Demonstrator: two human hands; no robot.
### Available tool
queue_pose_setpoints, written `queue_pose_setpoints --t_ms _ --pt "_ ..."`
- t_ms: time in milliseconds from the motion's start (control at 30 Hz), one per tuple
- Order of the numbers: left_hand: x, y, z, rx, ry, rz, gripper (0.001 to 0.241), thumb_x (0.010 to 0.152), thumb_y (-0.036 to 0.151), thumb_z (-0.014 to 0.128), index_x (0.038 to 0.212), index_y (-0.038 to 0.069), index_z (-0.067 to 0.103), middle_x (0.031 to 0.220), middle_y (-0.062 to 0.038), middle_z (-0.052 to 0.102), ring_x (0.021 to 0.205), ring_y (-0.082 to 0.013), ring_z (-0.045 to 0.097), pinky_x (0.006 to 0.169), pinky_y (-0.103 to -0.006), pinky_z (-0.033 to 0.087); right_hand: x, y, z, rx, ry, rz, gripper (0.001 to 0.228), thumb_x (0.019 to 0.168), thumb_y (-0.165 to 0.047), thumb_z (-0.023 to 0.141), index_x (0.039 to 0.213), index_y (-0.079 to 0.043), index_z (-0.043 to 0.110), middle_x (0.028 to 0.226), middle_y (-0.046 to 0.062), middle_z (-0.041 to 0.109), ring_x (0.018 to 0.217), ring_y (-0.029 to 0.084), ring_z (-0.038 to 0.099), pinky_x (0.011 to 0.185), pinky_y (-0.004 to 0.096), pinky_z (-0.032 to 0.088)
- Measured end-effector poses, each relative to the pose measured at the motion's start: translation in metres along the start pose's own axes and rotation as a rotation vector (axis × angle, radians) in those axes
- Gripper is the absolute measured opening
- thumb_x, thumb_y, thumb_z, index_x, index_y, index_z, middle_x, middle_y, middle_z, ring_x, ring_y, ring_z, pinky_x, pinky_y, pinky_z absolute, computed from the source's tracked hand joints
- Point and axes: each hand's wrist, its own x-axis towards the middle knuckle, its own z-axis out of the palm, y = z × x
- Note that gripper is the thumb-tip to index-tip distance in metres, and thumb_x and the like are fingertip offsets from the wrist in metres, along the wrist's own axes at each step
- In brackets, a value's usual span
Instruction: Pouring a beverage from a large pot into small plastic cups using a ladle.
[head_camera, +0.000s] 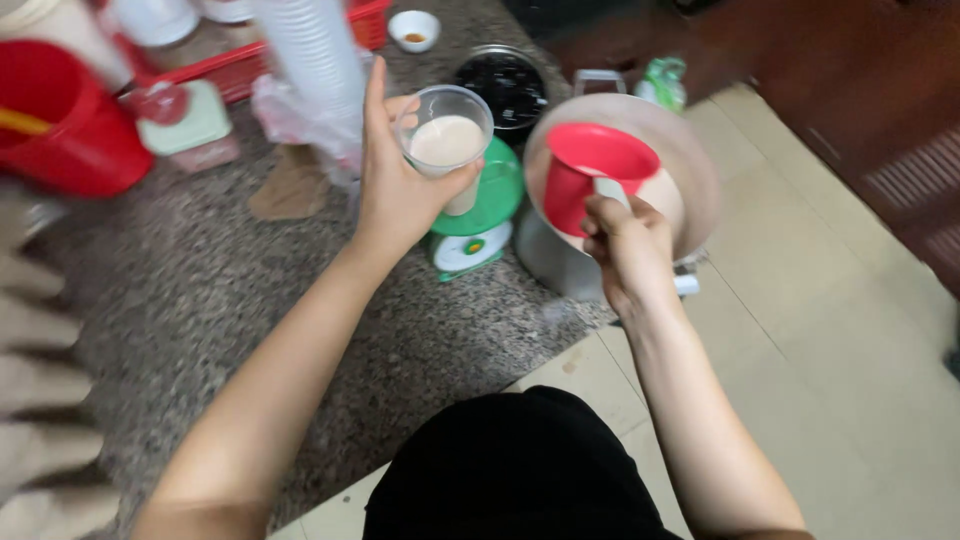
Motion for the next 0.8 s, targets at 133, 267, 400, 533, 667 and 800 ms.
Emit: queue_pose_setpoints --t_ms 133,267,400,533,667,800 --pt "-0.019 -0.011 -0.042 0.053 0.087 -0.009 0.132 0.073 0.012 0.102 0.165 0.004 0.008 0.137 -0.017 0.054 0.133 -0.0295 0.057 0.119 -0.0429 0.047 0.007 0.014 0.014 0.022 -0.003 0.029 0.011 0.091 -0.010 0.060 0.093 -0.002 0.068 0.076 0.002 0.063 0.065 0.009 0.061 0.057 0.024 0.049" --pt "-0.054 -0.042 -0.072 0.102 0.177 -0.101 0.128 0.073 0.009 0.100 0.165 0.005 0.011 0.139 -0.018 0.053 0.132 -0.0296 0.059 0.117 -0.0425 0.049 0.018 0.033 0.016 0.005 0.016 -0.066 0.010 0.092 -0.010 0.062 0.090 -0.002 0.066 0.076 0.004 0.063 0.066 0.012 0.058 0.056 0.026 0.044" --pt "-0.088 -0.087 -0.092 0.112 0.251 -0.252 0.128 0.071 0.011 0.096 0.166 0.005 0.010 0.139 -0.019 0.053 0.134 -0.0329 0.059 0.118 -0.0446 0.048 0.019 0.038 0.016 0.009 -0.024 -0.156 0.008 0.095 -0.010 0.063 0.090 -0.003 0.063 0.076 0.003 0.059 0.065 0.013 0.054 0.057 0.027 0.042" --pt "-0.115 -0.109 -0.105 0.418 0.222 -0.432 0.128 0.065 0.013 0.095 0.163 0.006 0.012 0.141 -0.025 0.044 0.129 -0.0411 0.051 0.112 -0.0497 0.043 0.013 0.031 0.026 -0.003 -0.015 -0.186 0.007 0.095 -0.010 0.065 0.091 -0.004 0.061 0.078 0.003 0.062 0.067 0.012 0.057 0.058 0.027 0.042" --pt "-0.133 -0.137 -0.100 0.466 0.166 -0.583 0.130 0.061 0.018 0.095 0.161 0.008 0.012 0.143 -0.026 0.040 0.132 -0.0448 0.044 0.114 -0.0514 0.039 0.005 0.025 0.031 0.010 0.011 -0.200 0.007 0.094 -0.008 0.066 0.094 -0.005 0.059 0.081 0.002 0.064 0.070 0.011 0.060 0.058 0.027 0.042" --pt "-0.143 -0.150 -0.092 0.441 0.168 -0.647 0.130 0.060 0.018 0.097 0.159 0.009 0.013 0.145 -0.026 0.037 0.135 -0.0462 0.040 0.114 -0.0516 0.037 0.007 0.029 0.023 -0.033 -0.004 -0.200 0.007 0.095 -0.007 0.065 0.097 -0.004 0.059 0.083 0.002 0.063 0.072 0.012 0.060 0.059 0.026 0.044"
